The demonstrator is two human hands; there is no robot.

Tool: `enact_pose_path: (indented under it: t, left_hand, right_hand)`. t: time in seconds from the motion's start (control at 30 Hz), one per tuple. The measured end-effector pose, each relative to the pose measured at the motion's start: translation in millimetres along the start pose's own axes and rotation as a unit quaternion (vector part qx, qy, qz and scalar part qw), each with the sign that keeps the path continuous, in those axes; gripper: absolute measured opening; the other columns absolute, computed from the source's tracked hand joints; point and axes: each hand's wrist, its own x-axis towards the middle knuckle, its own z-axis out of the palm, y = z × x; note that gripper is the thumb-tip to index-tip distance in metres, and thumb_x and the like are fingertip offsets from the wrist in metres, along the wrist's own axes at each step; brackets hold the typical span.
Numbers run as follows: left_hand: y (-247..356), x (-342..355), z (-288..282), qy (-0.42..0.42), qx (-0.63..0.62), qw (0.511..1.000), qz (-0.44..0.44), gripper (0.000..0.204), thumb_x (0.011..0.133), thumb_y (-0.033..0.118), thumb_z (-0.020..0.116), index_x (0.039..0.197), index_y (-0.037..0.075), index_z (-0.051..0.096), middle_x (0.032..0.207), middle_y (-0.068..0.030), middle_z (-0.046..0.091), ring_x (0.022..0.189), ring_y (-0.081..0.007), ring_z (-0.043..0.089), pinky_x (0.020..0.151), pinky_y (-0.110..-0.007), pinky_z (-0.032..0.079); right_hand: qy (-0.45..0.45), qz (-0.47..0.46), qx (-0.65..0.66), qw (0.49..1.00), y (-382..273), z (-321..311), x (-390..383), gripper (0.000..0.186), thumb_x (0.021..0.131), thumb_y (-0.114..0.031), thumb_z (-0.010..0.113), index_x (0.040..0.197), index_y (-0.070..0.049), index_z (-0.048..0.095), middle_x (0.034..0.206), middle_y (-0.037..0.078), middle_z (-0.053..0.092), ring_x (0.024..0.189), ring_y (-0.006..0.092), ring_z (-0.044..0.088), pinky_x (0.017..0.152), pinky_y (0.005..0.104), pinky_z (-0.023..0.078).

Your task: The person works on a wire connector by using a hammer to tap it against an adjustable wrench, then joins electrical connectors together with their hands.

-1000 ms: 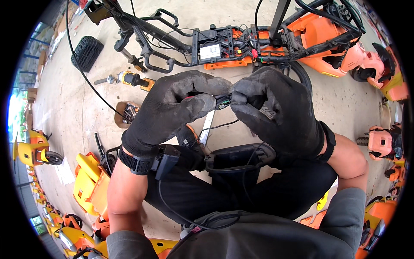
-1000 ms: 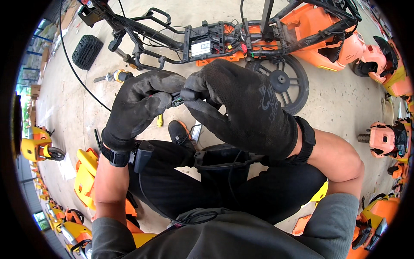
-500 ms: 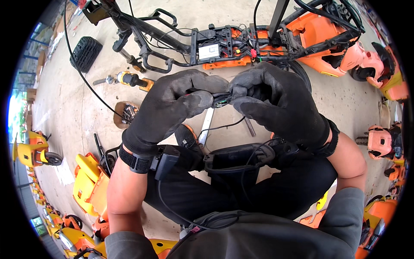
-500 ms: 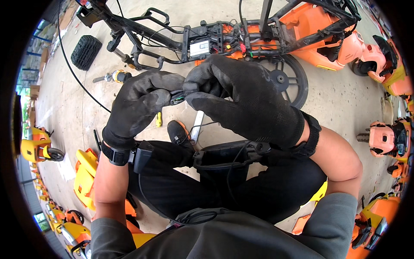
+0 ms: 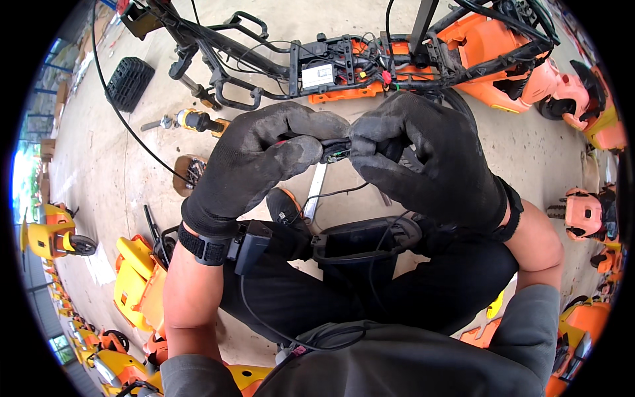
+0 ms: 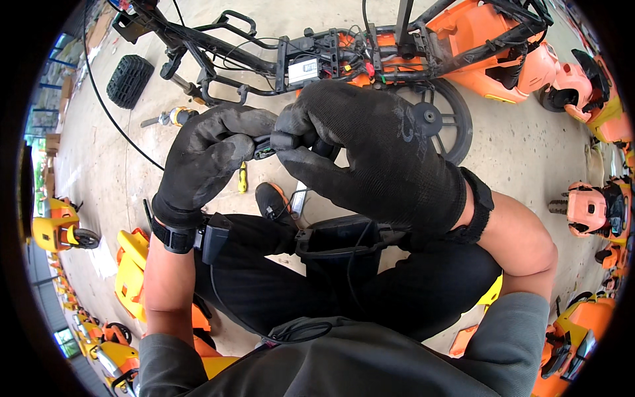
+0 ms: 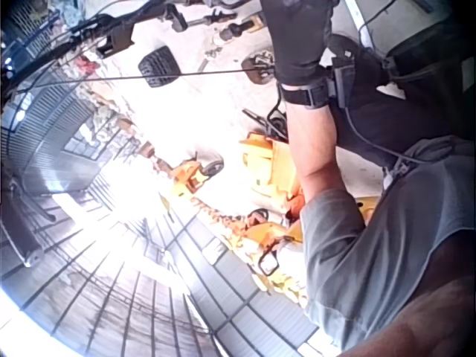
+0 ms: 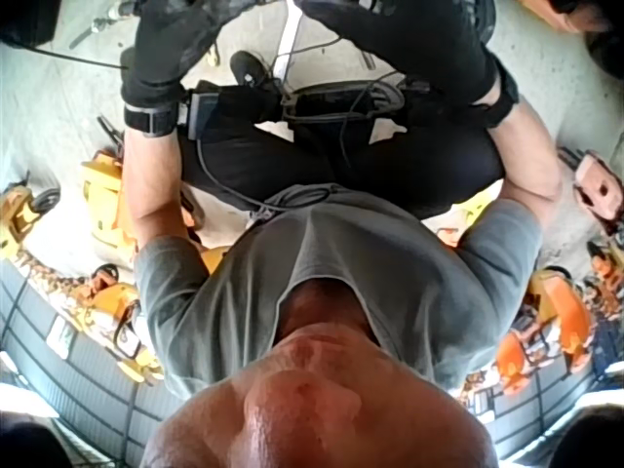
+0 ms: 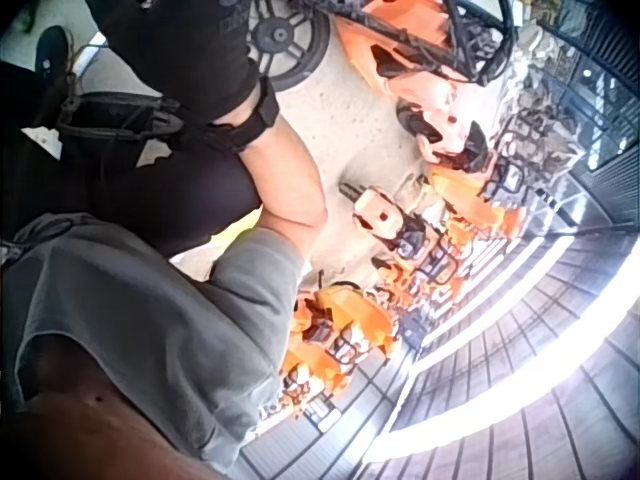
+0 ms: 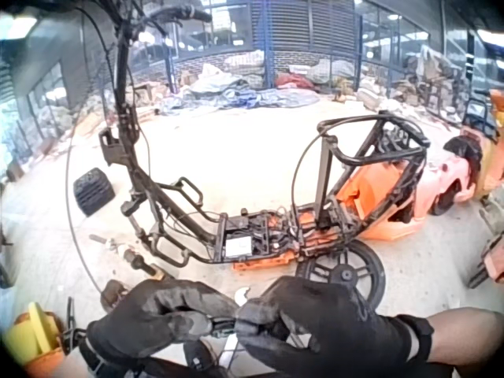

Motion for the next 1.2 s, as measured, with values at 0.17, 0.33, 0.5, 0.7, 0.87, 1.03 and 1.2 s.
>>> enact_pose_path:
  t: [0.17, 0.33, 0.5, 0.7, 0.87, 1.03, 1.2]
  left_hand:
    - [0.7, 0.6, -0.8, -0.006, 0.013, 1.0, 0.005, 0.039, 0.092, 0.023, 0.061, 0.117, -0.007, 0.061, 0.119, -0.0177, 0.063, 0.109, -0.0241, 0.062, 0.097, -0.036, 0.048]
    - [-1.1, 0.3, -1.7, -0.003, 0.005, 1.0, 0.008, 0.037, 0.092, 0.021, 0.063, 0.119, -0.003, 0.063, 0.115, -0.0124, 0.066, 0.107, -0.0173, 0.062, 0.093, -0.031, 0.049]
    - [-1.1, 0.3, -3.1, -0.008, 0.024, 1.0, 0.015, 0.038, 0.091, 0.023, 0.065, 0.118, -0.003, 0.064, 0.115, -0.0124, 0.067, 0.107, -0.0169, 0.062, 0.092, -0.03, 0.049]
    - [0.6, -0.2, 0.1, 0.001, 0.038, 0.999, 0.008, 0.039, 0.089, 0.024, 0.067, 0.116, -0.004, 0.065, 0.111, -0.013, 0.068, 0.105, -0.018, 0.063, 0.092, -0.031, 0.049]
    - [5.2, -0.9, 2.1, 0.005, 0.073, 0.997, 0.008, 0.039, 0.089, 0.024, 0.067, 0.115, -0.004, 0.066, 0.108, -0.0133, 0.069, 0.103, -0.0188, 0.064, 0.092, -0.032, 0.05]
    - [9.2, 0.1, 4.1, -0.001, 0.079, 0.997, 0.008, 0.037, 0.088, 0.02, 0.067, 0.115, -0.005, 0.066, 0.108, -0.0131, 0.069, 0.102, -0.0188, 0.064, 0.092, -0.031, 0.05]
    - [5.6, -0.1, 8.1, 0.005, 0.078, 0.997, 0.006, 0.034, 0.088, 0.017, 0.065, 0.115, -0.005, 0.066, 0.107, -0.013, 0.069, 0.101, -0.0184, 0.064, 0.09, -0.031, 0.05]
  right_hand:
    - [0.023, 0.006, -0.011, 1.0, -2.6, 2.8, -1.4, 0.022, 0.075, -0.003, 0.076, 0.091, -0.004, 0.06, 0.08, 0.007, 0.063, 0.072, 0.0217, 0.062, 0.065, 0.0331, 0.048]
    - [0.013, -0.011, -0.007, 1.0, -1.2, 2.5, -1.1, 0.023, 0.074, -0.003, 0.076, 0.091, -0.004, 0.06, 0.081, 0.008, 0.064, 0.072, 0.022, 0.062, 0.065, 0.0337, 0.048]
    - [0.0, 0.001, -0.029, 1.0, -3.4, 1.8, -1.2, 0.023, 0.074, -0.003, 0.076, 0.09, -0.004, 0.06, 0.083, 0.008, 0.064, 0.073, 0.0227, 0.063, 0.065, 0.0335, 0.049]
    - [-0.028, -0.004, -0.066, 0.997, -4.9, -3.4, -1.1, 0.022, 0.074, -0.005, 0.076, 0.089, -0.005, 0.059, 0.085, 0.009, 0.063, 0.074, 0.0262, 0.063, 0.067, 0.0351, 0.05]
    - [-0.019, -0.052, -0.122, 0.991, -6.3, -4.7, -0.5, 0.022, 0.074, -0.007, 0.077, 0.091, -0.004, 0.062, 0.087, 0.01, 0.063, 0.077, 0.0279, 0.064, 0.069, 0.0371, 0.051]
    - [-0.006, -0.094, -0.118, 0.989, 4.3, -0.4, -4.9, 0.024, 0.073, -0.009, 0.079, 0.091, -0.004, 0.064, 0.087, 0.011, 0.063, 0.079, 0.0295, 0.064, 0.069, 0.0374, 0.051]
    - [-0.041, -0.126, -0.148, 0.98, -2.6, -4.1, -3.4, 0.026, 0.072, -0.01, 0.078, 0.092, -0.004, 0.063, 0.086, 0.011, 0.061, 0.077, 0.0299, 0.063, 0.066, 0.0386, 0.052]
